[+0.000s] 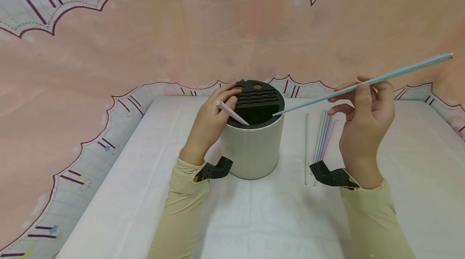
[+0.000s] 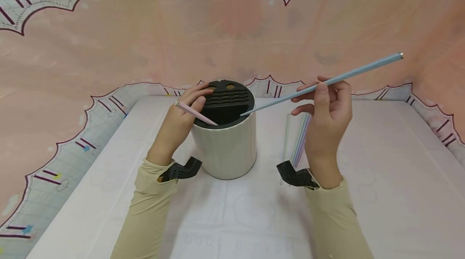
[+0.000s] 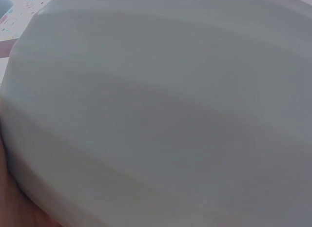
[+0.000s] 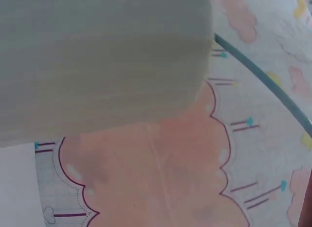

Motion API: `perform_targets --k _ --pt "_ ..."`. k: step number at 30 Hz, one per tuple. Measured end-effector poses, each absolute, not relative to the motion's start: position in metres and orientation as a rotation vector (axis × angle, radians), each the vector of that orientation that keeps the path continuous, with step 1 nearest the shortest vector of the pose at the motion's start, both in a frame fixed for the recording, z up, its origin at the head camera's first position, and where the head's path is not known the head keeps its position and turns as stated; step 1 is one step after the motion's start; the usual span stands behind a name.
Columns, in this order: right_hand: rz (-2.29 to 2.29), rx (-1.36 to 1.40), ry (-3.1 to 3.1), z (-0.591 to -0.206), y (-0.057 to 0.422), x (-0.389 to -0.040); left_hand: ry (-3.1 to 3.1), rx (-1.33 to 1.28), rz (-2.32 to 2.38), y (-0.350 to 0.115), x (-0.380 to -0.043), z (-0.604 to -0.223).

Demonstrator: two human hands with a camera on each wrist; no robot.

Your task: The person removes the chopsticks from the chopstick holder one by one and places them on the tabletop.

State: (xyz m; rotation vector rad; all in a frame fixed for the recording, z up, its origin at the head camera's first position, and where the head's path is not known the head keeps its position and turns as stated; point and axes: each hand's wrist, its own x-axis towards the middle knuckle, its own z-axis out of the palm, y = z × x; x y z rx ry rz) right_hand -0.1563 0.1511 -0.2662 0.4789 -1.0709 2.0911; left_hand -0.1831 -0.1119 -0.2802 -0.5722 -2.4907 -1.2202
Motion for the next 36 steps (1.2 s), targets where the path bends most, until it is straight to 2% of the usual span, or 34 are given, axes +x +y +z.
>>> perform_targets --k 7,16,23,36 --pt "2.319 0.433 -0.964 -0.274 0.178 -0.169 -2.487 -0.573 -1.223 -0.113 -0.182 -0.28" --pt "2.254 0.217 -1.559 -0.307 0.201 -0.188 -2.482 -0.565 -1.231 -0.114 -0.181 -0.281" --pt "1.93 0.017 -2.304 -0.335 0.209 -0.2 -2.477 -0.567 -1.242 -0.113 -0.18 -0.283" --pt "1.433 0.083 -2.973 -0.363 0.212 -0.211 -2.472 -0.584 -1.237 -0.112 -0.18 -0.283"
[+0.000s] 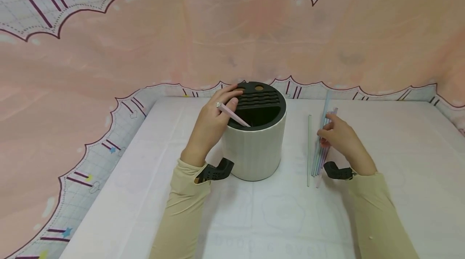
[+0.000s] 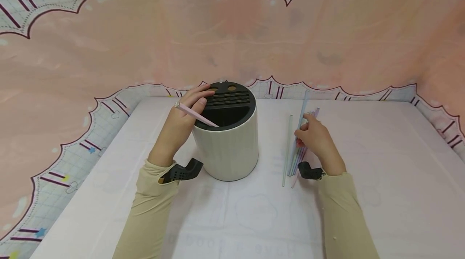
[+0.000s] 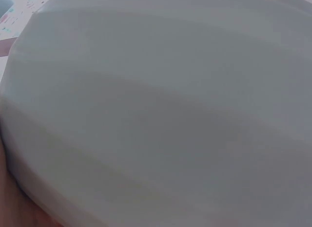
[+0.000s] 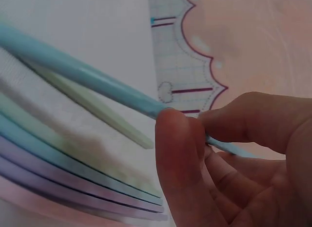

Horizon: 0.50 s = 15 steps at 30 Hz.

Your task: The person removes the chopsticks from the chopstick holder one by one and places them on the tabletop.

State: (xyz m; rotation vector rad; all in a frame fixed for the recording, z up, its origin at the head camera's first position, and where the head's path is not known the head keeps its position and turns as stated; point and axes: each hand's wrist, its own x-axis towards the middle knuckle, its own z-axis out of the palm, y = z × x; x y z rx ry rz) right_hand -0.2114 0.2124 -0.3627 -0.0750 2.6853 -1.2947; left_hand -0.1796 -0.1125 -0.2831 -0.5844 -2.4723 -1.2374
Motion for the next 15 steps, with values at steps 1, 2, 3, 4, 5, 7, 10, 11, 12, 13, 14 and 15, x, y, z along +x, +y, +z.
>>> perform_targets --k 1,2,3,4,5,7,10,11,12,13,14,15 --pt "-1.27 -0.079 2.688 -0.364 0.212 -0.212 -2.474 -0.58 -1.238 -0.113 -0.18 -0.283" --pt "-1.251 -0.084 2.693 -0.366 0.212 -0.213 -2.474 -0.58 -1.238 -0.113 -0.179 -0.283" --pt "-1.24 -0.081 2.689 -0.368 0.211 -0.214 -2.476 -0.577 -1.239 -0.113 -0.18 -0.283" --pt "-1.232 -0.076 2.684 -0.37 0.211 -0.215 -2.478 -0.576 -1.239 -0.113 -0.18 -0.282" --pt "-1.224 -0.075 2.677 -0.371 0.211 -0.215 -2.48 -0.575 -1.239 -0.113 -0.18 -0.282" --pt "-1.211 -0.08 2.662 -0.374 0.21 -0.216 -2.481 -0.572 -1.239 -0.113 -0.179 -0.282" --pt "-1.186 -0.093 2.646 -0.379 0.208 -0.216 -2.48 -0.571 -1.24 -0.113 -0.179 -0.282" --pt "-1.178 -0.098 2.645 -0.38 0.208 -0.215 -2.479 -0.571 -1.239 -0.113 -0.179 -0.281" --pt "-1.164 -0.095 2.646 -0.381 0.207 -0.215 -2.478 -0.572 -1.239 -0.113 -0.179 -0.281" --pt "-1.151 -0.089 2.647 -0.381 0.206 -0.215 -2.477 -0.575 -1.238 -0.112 -0.179 -0.281" --pt "-1.136 -0.086 2.654 -0.382 0.206 -0.215 -2.478 -0.576 -1.238 -0.112 -0.179 -0.281" --pt "-1.128 -0.078 2.656 -0.382 0.205 -0.215 -2.478 -0.576 -1.237 -0.112 -0.18 -0.281"
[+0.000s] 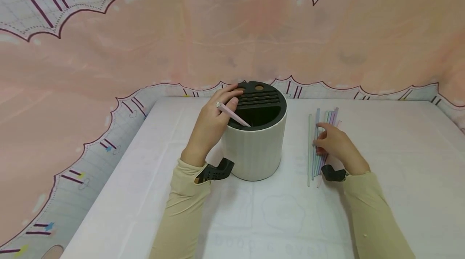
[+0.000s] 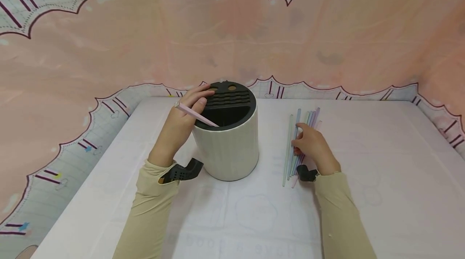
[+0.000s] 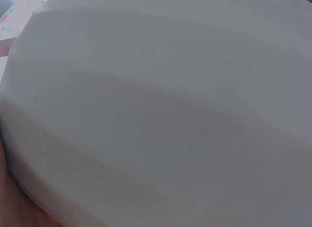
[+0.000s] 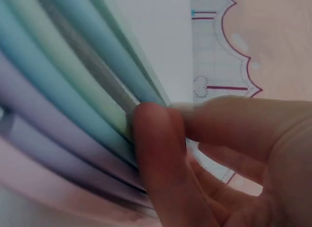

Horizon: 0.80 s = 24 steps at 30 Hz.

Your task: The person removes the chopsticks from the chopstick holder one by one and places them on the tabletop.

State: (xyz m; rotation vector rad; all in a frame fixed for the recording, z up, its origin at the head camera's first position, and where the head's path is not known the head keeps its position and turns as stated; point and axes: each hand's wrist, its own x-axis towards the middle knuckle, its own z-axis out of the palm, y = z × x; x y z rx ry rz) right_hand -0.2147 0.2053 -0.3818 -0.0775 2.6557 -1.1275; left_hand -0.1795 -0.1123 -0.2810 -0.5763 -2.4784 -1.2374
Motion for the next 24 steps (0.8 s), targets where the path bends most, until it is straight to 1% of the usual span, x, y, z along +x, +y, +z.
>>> perform_targets --k 7,11,15,20,21,24 --pt "-1.086 -0.113 2.713 -0.381 0.204 -0.213 -2.488 -0.563 -1.243 -0.114 -0.179 -0.281" --pt "-1.137 -0.149 2.808 -0.377 0.205 -0.212 -2.489 -0.577 -1.247 -0.115 -0.179 -0.28" --pt "-1.314 -0.174 2.936 -0.371 0.2 -0.212 -2.482 -0.581 -1.241 -0.115 -0.179 -0.278" --pt "-1.592 -0.119 3.024 -0.361 0.189 -0.208 -2.486 -0.579 -1.248 -0.114 -0.179 -0.278" --pt "-1.654 -0.12 3.034 -0.365 0.19 -0.211 -2.487 -0.579 -1.251 -0.114 -0.18 -0.279" --pt "-1.771 -0.166 3.074 -0.359 0.181 -0.207 -2.489 -0.576 -1.252 -0.113 -0.18 -0.279"
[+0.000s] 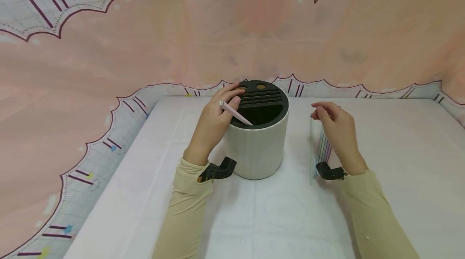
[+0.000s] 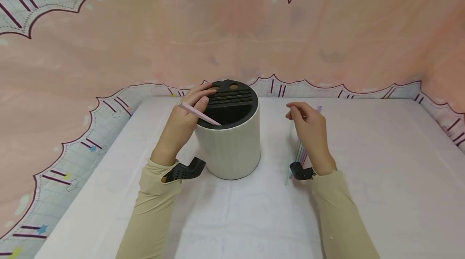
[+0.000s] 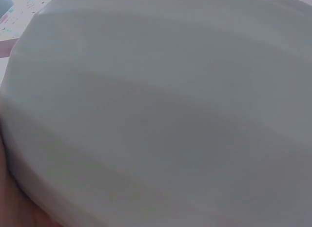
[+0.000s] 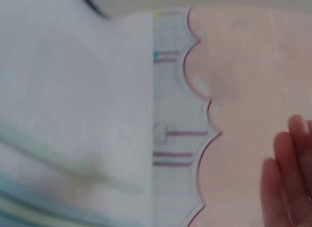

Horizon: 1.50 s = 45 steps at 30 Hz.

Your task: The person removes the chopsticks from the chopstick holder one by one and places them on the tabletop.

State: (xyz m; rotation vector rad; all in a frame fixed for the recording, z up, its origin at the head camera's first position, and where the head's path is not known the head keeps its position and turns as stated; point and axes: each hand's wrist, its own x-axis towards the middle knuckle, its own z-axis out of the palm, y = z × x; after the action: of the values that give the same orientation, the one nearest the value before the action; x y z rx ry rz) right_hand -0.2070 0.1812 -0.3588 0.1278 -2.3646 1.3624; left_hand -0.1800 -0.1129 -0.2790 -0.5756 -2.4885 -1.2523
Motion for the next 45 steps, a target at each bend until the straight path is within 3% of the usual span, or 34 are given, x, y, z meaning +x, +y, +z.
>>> perform_targets --k 14,20,32,38,45 --pt "1.117 0.801 -1.923 -0.299 0.124 -0.169 -2.481 -0.551 -1.261 -0.109 -0.172 -0.275" --pt "1.053 1.017 -2.001 -0.287 0.101 -0.158 -2.485 -0.545 -1.274 -0.11 -0.172 -0.275" --pt "0.588 1.098 -2.374 -0.267 0.079 -0.157 -2.502 -0.56 -1.229 -0.11 -0.175 -0.271" --pt "0.799 1.112 -2.435 -0.264 0.086 -0.154 -2.52 -0.528 -1.214 -0.112 -0.169 -0.272" --pt "1.445 1.026 -2.177 -0.254 0.1 -0.155 -2.478 -0.555 -1.211 -0.108 -0.171 -0.271"
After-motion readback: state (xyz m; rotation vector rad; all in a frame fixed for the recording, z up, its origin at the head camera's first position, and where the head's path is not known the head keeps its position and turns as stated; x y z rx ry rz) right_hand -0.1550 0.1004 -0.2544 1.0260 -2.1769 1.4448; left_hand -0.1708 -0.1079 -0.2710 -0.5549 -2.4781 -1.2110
